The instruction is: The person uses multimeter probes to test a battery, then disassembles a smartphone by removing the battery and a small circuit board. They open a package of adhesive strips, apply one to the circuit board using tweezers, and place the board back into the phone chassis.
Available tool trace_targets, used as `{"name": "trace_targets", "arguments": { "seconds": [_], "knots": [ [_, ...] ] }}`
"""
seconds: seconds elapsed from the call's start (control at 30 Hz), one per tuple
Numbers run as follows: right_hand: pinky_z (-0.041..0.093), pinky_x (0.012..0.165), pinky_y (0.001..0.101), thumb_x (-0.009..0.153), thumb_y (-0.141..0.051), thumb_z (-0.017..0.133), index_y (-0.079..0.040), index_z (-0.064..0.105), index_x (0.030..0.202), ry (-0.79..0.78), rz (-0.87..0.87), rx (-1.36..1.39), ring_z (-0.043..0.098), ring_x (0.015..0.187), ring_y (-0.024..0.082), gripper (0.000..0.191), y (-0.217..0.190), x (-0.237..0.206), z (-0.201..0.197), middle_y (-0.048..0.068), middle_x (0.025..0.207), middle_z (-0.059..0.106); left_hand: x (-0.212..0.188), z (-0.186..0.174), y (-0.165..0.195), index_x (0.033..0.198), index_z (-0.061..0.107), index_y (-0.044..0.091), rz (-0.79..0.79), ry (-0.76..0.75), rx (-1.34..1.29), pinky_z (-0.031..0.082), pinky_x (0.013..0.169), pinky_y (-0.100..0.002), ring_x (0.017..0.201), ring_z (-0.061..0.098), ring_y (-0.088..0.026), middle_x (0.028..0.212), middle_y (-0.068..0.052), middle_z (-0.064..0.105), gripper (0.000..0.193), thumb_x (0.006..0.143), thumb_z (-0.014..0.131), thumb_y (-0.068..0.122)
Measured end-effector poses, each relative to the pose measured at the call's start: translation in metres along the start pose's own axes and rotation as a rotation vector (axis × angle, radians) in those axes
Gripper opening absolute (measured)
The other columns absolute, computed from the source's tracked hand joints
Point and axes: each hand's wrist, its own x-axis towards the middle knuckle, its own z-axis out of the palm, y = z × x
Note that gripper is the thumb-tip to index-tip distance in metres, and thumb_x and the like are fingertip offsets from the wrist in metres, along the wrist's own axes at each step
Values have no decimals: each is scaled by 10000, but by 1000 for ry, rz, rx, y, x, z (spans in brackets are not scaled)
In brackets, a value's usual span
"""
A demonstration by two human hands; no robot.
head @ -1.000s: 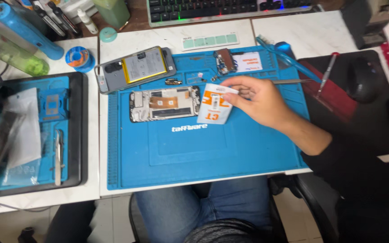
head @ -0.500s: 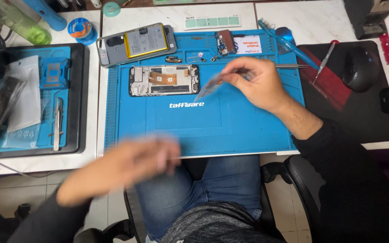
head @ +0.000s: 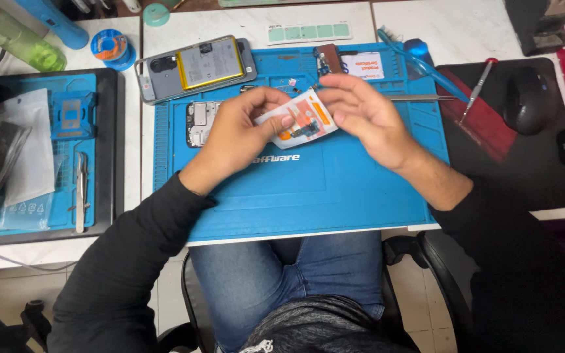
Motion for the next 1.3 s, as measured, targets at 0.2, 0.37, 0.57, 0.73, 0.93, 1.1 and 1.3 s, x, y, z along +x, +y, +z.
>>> {"name": "trace_targets", "arguments": {
  "seconds": [0.2,0.37,0.57,0.73,0.93,1.1,1.3],
  "knots": [
    [579,931,256,1008,77,658,27,487,1446,106,-44,-159,694,1047,148,473,11,0,8,131,1096,702,-9,5,3,1207,684,35,53,38,264,578,827,-253,956,727,-115,1055,-52,758,252,971,748,94],
    [599,828,236,973,75,702,34,512,1351,179,-8,-225,723,945,140,425,18,0,1,131,973,725,-8,16,6,1338,570,10,-38,-82,-31,556,814,-257,918,666,-110,1032,-56,714,461,933,781,77],
    [619,930,274,1029,65,679,56,595,1174,133,-84,-268,735,1042,164,168,25,-2,0,136,1090,730,-3,14,5,1329,533,-7,-87,-80,-254,596,855,-249,959,708,-107,1014,-48,718,447,937,747,8],
    [588,974,269,1007,14,693,19,580,1184,18,-8,-221,695,1076,135,210,19,0,-6,93,1122,689,-6,6,7,1309,546,-1,-85,-37,-188,587,852,-233,982,712,-96,1002,-37,728,381,961,702,-6],
    [597,945,266,954,-8,718,-40,536,1105,-49,154,-169,707,1051,120,238,15,6,-8,80,1091,703,-8,7,6,1290,568,1,43,-42,-19,568,907,-236,1009,685,-96,1010,-45,712,321,992,683,-30],
    [600,924,264,954,9,711,-36,542,1115,-15,162,-201,712,1024,124,238,12,5,-5,78,1065,703,-8,8,3,1288,564,8,52,-44,-3,575,903,-232,1014,694,-93,1019,-34,708,318,991,672,-26],
    [587,928,256,953,19,708,-3,588,1174,-38,132,-227,695,1012,118,253,10,4,-7,62,1039,690,-8,11,4,1327,546,21,122,-33,42,563,857,-247,959,664,-102,1007,-34,671,342,1010,674,-13]
  ]
}}
